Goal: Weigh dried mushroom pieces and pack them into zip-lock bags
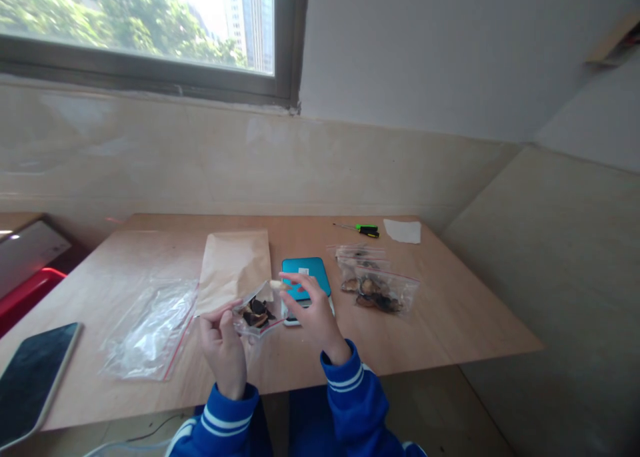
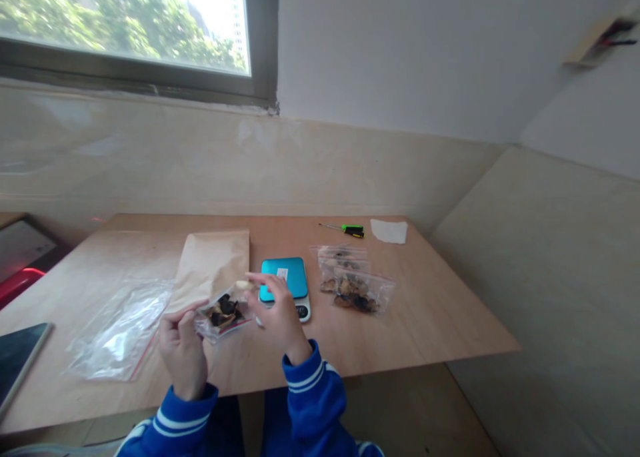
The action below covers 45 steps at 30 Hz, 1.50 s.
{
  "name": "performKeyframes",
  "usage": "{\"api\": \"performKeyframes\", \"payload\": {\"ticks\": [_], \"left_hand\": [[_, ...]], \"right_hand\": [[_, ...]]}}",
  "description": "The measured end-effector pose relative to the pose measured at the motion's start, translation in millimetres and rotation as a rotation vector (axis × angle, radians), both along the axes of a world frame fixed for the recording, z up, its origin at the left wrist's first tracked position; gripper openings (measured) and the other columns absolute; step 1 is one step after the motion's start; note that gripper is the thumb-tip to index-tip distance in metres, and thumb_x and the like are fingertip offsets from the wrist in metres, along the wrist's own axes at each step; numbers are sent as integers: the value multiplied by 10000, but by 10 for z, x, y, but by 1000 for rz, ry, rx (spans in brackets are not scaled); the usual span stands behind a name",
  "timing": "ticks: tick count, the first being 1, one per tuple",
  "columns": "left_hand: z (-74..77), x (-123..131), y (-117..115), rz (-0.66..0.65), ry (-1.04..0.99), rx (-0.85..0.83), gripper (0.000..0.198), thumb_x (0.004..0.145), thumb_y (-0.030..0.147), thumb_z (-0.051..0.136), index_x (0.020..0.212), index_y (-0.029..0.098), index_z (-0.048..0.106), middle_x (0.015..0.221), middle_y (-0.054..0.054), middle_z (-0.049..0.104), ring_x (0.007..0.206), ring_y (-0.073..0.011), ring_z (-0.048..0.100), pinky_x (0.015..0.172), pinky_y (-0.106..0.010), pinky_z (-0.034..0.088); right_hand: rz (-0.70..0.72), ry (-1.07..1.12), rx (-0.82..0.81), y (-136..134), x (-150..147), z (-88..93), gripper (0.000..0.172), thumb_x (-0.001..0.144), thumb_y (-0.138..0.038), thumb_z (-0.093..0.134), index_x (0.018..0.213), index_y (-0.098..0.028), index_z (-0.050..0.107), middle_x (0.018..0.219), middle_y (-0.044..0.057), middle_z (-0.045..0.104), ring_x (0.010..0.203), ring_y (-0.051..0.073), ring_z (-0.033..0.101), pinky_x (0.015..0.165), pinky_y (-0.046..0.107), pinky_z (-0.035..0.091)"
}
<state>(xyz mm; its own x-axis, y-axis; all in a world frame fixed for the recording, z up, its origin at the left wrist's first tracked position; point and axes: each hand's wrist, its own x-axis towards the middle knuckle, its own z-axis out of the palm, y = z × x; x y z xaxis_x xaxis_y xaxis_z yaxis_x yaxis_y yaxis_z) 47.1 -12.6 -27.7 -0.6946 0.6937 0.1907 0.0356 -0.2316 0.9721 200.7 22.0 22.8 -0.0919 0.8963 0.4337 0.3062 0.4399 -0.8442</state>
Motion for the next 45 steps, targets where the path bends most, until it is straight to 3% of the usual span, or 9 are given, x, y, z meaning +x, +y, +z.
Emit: {"api": "performKeyframes", "payload": {"ticks": [6, 12, 20, 24, 27, 31, 34, 37, 45], "left_hand": [[99, 149, 107, 38, -41, 64, 206, 858, 385, 534, 905, 186, 502, 981, -73, 669, 789, -164, 648, 603, -261, 515], [207, 455, 14, -48, -105, 132, 214, 890, 398, 507, 890, 196, 438, 1112, -117, 644, 886, -182, 667, 694, -319, 550], [270, 632, -90, -377, -124, 330, 118, 922, 297, 472, 974, 193, 494, 1296, -125, 571, 1237, -252, 532, 1005, -472, 441], [406, 562, -78, -431, -42, 396, 123, 920, 280, 469, 1000, 196, 509, 1297, -137, 559, 1140, -249, 598, 871, -425, 530], [463, 465, -102, -382, 61, 391, 128, 908, 294, 493, 991, 199, 513, 1277, -126, 544, 804, -155, 669, 596, -282, 544], [425, 267, -107, -56, 160, 239, 267, 835, 336, 616, 1054, 203, 541, 1184, -78, 564, 616, -72, 547, 481, -198, 445], [373, 150, -40, -164, 151, 80, 456, 803, 416, 644, 1194, 209, 535, 1194, -85, 591, 866, -153, 614, 709, -266, 517], [356, 121, 55, -338, 95, 54, 354, 828, 462, 600, 1046, 183, 620, 1018, -71, 674, 901, -187, 641, 804, -319, 518], [492, 55, 189, -168, 66, 67, 329, 815, 495, 603, 809, 167, 631, 704, -6, 648, 654, -137, 611, 639, -248, 499]], "right_hand": [[-76, 135, -214, -292, 9, -28, 405, 912, -417, 518, 1274, -233, 523, 1311, 120, 542, 1088, 221, 590, 862, 379, 530], [198, 368, -350, -450, -228, -178, 785, 812, -406, 680, 1457, -257, 258, 1454, 133, 443, 1276, 250, 503, 1039, 481, 448], [50, 437, -201, -202, -244, 43, 313, 871, -421, 599, 1107, -219, 641, 1158, 77, 687, 1067, 212, 643, 939, 364, 514], [-58, 491, -123, -38, -196, 43, 281, 794, -463, 675, 872, -194, 657, 907, 52, 724, 831, 180, 668, 775, 306, 538], [-136, 563, -114, 1, -167, 55, 318, 772, -494, 685, 825, -186, 624, 806, 32, 703, 706, 154, 640, 706, 293, 529], [-176, 648, -85, -38, -78, 69, 357, 756, -529, 686, 772, -187, 590, 722, 6, 665, 612, 128, 590, 601, 259, 502], [-189, 663, -80, -76, -32, 42, 388, 725, -557, 704, 779, -192, 584, 742, 12, 662, 649, 143, 608, 571, 251, 492], [-164, 612, -84, -107, -27, -3, 423, 710, -605, 693, 777, -203, 578, 774, 21, 666, 712, 167, 638, 602, 264, 507], [-119, 505, -88, -162, 121, -109, 388, 820, -578, 596, 759, -195, 602, 634, 2, 662, 493, 116, 546, 526, 248, 460]]}}
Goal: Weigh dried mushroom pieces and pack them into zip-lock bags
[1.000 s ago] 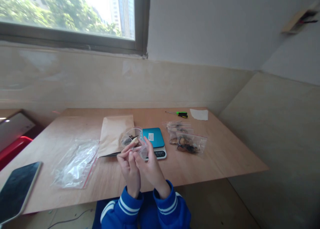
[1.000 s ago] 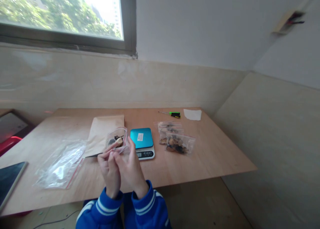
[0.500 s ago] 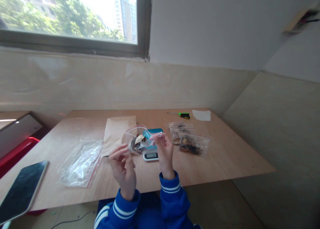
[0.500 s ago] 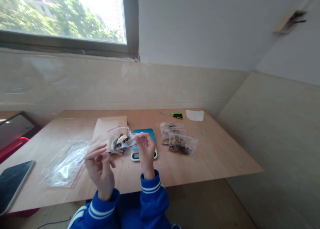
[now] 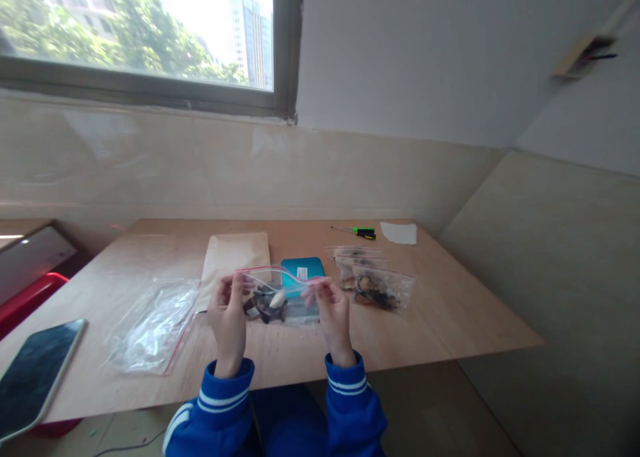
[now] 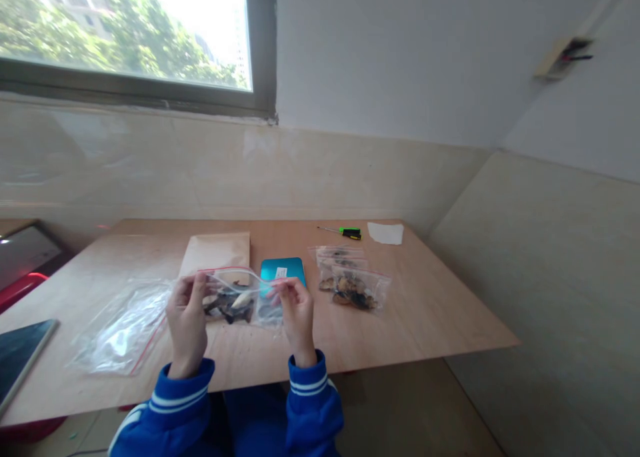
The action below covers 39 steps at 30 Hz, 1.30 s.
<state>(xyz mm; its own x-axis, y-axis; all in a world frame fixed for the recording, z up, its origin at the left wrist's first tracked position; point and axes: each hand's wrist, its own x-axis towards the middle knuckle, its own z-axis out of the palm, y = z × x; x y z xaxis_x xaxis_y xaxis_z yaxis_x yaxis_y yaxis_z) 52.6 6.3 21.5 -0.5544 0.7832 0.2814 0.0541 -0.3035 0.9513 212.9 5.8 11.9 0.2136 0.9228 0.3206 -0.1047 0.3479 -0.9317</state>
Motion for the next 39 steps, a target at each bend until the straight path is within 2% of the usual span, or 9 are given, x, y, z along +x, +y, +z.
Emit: {"api": "performKeyframes", "payload": {"ticks": [5, 10, 16, 22, 28, 32, 35, 37, 39], "left_hand": [[-76, -17, -184, 165, 18, -8, 311, 818, 485, 609, 850, 179, 650, 701, 7, 651, 655, -141, 623, 627, -249, 496], [-188, 4, -304, 24, 75, -49, 308, 826, 490, 596, 782, 186, 622, 660, 6, 641, 632, -152, 615, 625, -262, 493], [-198, 54, -310, -82, 98, -49, 313, 836, 484, 579, 721, 193, 597, 663, 3, 626, 676, -157, 597, 672, -258, 482], [-215, 116, -335, -72, 91, -66, 285, 836, 476, 583, 778, 197, 602, 703, 15, 613, 701, -141, 584, 683, -232, 470], [-214, 103, -381, 11, 111, -41, 280, 837, 472, 583, 802, 194, 593, 717, 12, 620, 696, -129, 595, 652, -207, 475], [-234, 112, -403, -15, 152, 5, 263, 844, 452, 580, 800, 193, 590, 698, 11, 629, 664, -130, 614, 614, -206, 492], [-259, 163, -393, -95, 170, 32, 242, 847, 430, 583, 799, 192, 596, 707, 6, 645, 671, -136, 631, 614, -211, 509], [-274, 197, -380, -147, 188, 48, 232, 849, 420, 581, 806, 193, 606, 727, 1, 658, 682, -138, 636, 621, -215, 517], [-283, 216, -371, -184, 206, 50, 225, 851, 414, 581, 815, 194, 614, 740, -1, 665, 687, -138, 637, 624, -215, 521]], "right_hand": [[-72, -54, -6, -54, 74, -80, 323, 859, -496, 591, 777, -189, 645, 576, 2, 661, 498, 118, 514, 543, 247, 435], [-62, -129, -32, -110, 156, -112, 298, 906, -464, 532, 863, -192, 647, 661, 14, 693, 560, 127, 553, 582, 247, 454], [-141, -177, -14, -161, 265, -145, 307, 938, -444, 470, 865, -197, 637, 747, 17, 687, 603, 127, 557, 628, 250, 475], [-232, -190, 56, -182, 289, -175, 287, 919, -399, 514, 742, -191, 601, 720, 9, 652, 653, 136, 580, 663, 258, 479], [-237, -267, 79, -159, 265, -222, 301, 937, -368, 479, 706, -196, 565, 687, 6, 630, 691, 155, 607, 692, 280, 487], [-330, -514, 120, -161, 240, -212, 203, 923, -347, 516, 1007, -191, 615, 1013, 75, 668, 984, 216, 603, 894, 376, 448], [-238, -694, 215, -203, 159, -124, 300, 908, -316, 567, 1193, -225, 569, 1201, 72, 626, 1161, 229, 520, 1015, 404, 359], [-125, -737, 271, -234, 80, -51, 213, 912, -297, 578, 1117, -251, 611, 1141, 31, 665, 1166, 214, 515, 1024, 377, 338], [-100, -731, 304, -252, 13, 7, 86, 906, -285, 596, 968, -253, 648, 987, -1, 709, 1093, 204, 554, 983, 354, 344]]}}
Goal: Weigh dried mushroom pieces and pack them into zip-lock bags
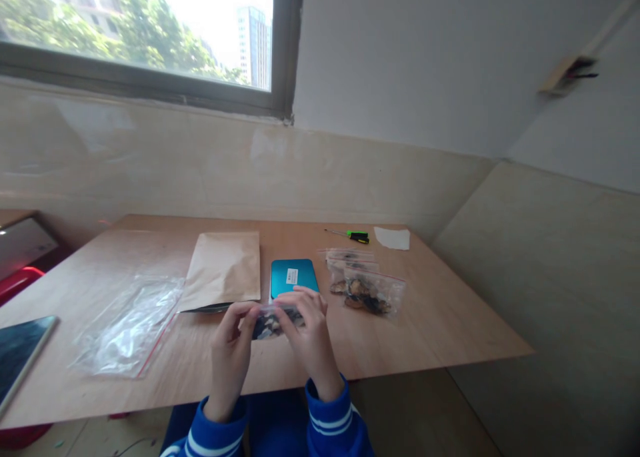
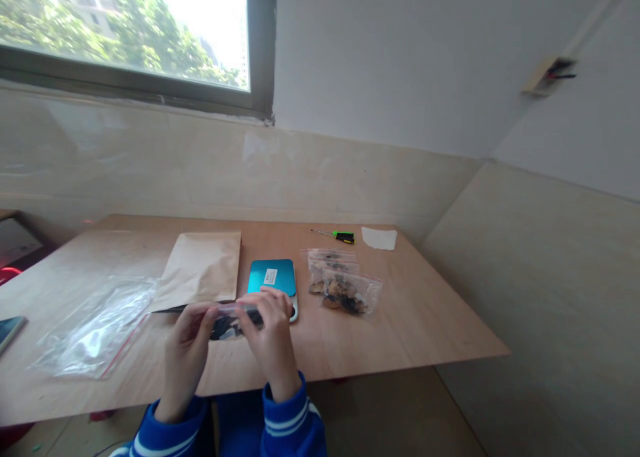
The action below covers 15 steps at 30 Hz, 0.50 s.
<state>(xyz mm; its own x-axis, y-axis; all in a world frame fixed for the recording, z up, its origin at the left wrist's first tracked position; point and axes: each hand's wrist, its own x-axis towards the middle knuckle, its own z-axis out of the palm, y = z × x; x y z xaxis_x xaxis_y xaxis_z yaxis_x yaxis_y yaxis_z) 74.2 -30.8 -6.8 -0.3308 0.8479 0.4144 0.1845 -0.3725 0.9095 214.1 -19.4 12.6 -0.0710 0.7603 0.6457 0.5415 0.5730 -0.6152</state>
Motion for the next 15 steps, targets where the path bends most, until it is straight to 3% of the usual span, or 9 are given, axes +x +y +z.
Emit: {"api": "performKeyframes", "payload": {"ticks": [3, 6, 9, 15], "left_hand": [[6, 4, -3, -39, 3, -35, 223, 853, 413, 582, 818, 195, 616, 729, 0, 664, 671, -135, 635, 607, -208, 521], [24, 14, -21, -100, -25, -68, 218, 849, 410, 591, 829, 195, 621, 742, -2, 668, 687, -138, 645, 613, -209, 527], [20, 46, -26, -153, -65, -83, 207, 818, 396, 636, 842, 191, 624, 770, -6, 679, 716, -144, 657, 640, -218, 539], [-38, 81, 39, -115, -193, -106, 240, 775, 404, 684, 758, 183, 592, 735, -4, 681, 690, -141, 662, 634, -220, 545]], "right_hand": [[-8, 21, 22, -6, -38, 31, 88, 899, -254, 613, 817, -234, 638, 807, -24, 706, 885, 178, 609, 883, 332, 360], [-12, 41, 13, -11, -28, 7, 111, 894, -211, 619, 783, -222, 622, 760, -34, 693, 763, 155, 601, 820, 316, 366], [-54, 44, 21, -26, -36, -25, 137, 908, -182, 591, 777, -217, 615, 759, -26, 691, 758, 162, 594, 795, 315, 369], [-45, -10, 49, -29, -122, -39, 52, 913, -250, 591, 933, -231, 635, 869, -12, 716, 819, 175, 617, 843, 328, 389]]}}
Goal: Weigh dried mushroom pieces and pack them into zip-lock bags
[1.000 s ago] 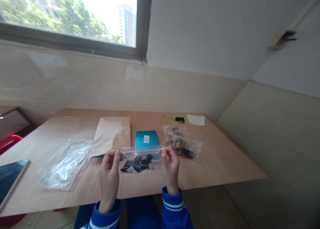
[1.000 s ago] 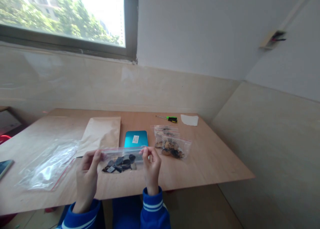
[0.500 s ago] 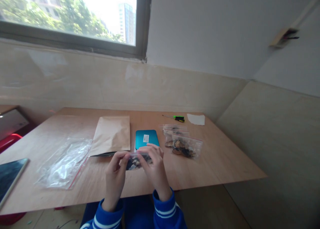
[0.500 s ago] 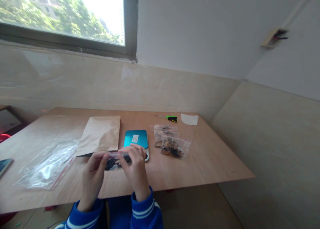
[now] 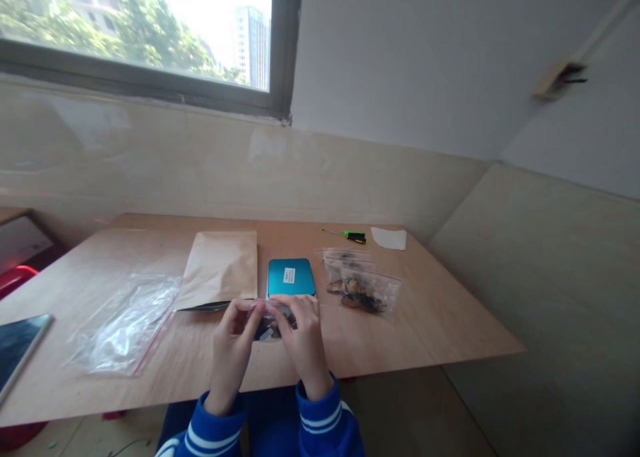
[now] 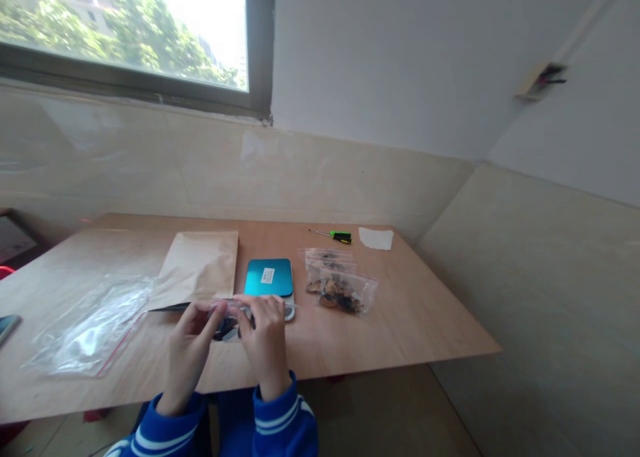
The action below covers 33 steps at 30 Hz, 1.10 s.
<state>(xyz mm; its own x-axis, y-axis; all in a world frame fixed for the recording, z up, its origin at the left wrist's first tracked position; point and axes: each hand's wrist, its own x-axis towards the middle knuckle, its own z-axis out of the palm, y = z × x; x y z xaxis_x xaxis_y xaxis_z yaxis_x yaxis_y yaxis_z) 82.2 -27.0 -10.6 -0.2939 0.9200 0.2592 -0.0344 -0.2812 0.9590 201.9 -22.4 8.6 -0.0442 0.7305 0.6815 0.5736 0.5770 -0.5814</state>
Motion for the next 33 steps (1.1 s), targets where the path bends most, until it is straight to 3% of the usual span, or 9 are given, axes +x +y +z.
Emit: {"api": "performKeyframes", "payload": {"ticks": [14, 23, 28, 33], "left_hand": [[-1, 38, -29, -23, 113, 72, 188, 830, 373, 616, 791, 192, 582, 738, -3, 669, 685, -145, 655, 632, -234, 540], [-26, 32, -99, 110, 358, 104, 136, 869, 326, 539, 832, 204, 589, 725, -9, 659, 655, -151, 653, 598, -237, 531], [-40, -11, -101, 189, 383, 118, 111, 870, 304, 533, 834, 208, 576, 711, 8, 647, 625, -138, 643, 569, -219, 514], [-46, -153, -79, 137, 421, 129, 122, 881, 320, 537, 854, 211, 585, 743, 6, 654, 675, -142, 650, 608, -229, 518]], "right_hand": [[-2, 15, 24, 0, -23, -54, 164, 959, -243, 496, 825, -217, 587, 792, 1, 672, 784, 169, 595, 796, 304, 433], [-44, 51, 24, -29, -154, -98, 284, 964, -128, 378, 764, -221, 556, 731, 9, 638, 724, 173, 571, 807, 320, 422], [43, 19, -40, -5, -130, -81, 188, 970, -227, 462, 827, -223, 585, 801, 7, 680, 762, 169, 590, 769, 297, 423], [49, 10, -52, 32, -46, -102, 201, 941, -292, 534, 768, -231, 618, 754, -19, 695, 727, 158, 595, 777, 304, 401]]}}
